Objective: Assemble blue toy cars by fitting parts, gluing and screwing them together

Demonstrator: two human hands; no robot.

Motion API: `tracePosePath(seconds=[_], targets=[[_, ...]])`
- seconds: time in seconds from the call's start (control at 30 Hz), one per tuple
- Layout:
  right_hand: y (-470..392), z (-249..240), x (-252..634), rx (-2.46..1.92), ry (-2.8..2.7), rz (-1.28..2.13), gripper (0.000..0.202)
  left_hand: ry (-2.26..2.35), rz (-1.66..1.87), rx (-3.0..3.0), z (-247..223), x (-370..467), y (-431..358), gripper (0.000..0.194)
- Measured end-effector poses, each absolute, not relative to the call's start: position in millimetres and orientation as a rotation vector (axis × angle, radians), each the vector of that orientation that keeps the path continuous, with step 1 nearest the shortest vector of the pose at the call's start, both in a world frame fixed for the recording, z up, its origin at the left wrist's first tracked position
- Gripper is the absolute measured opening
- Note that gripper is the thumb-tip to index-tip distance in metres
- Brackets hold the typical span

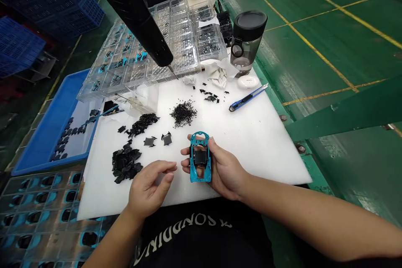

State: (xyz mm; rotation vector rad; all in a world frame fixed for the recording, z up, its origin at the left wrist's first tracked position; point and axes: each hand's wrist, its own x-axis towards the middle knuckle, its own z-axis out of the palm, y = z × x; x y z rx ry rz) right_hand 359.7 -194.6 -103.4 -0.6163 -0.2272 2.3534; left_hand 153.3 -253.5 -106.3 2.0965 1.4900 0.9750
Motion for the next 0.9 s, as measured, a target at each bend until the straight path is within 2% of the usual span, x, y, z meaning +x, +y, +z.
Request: tracePosePath(seconds=[0.53,0.9], targets=[[-193.8,-103.3,360.3,-0.634,-0.189,2.359,0.046,1.479,0.957,2.082,-110.8,149.9,-255.9,0.02],[-196.1,-103.5,360.5,-0.628,-0.234,2.333,0.041,1.475,0.96,2.072,-113.0,149.7,-257.0,0.023]])
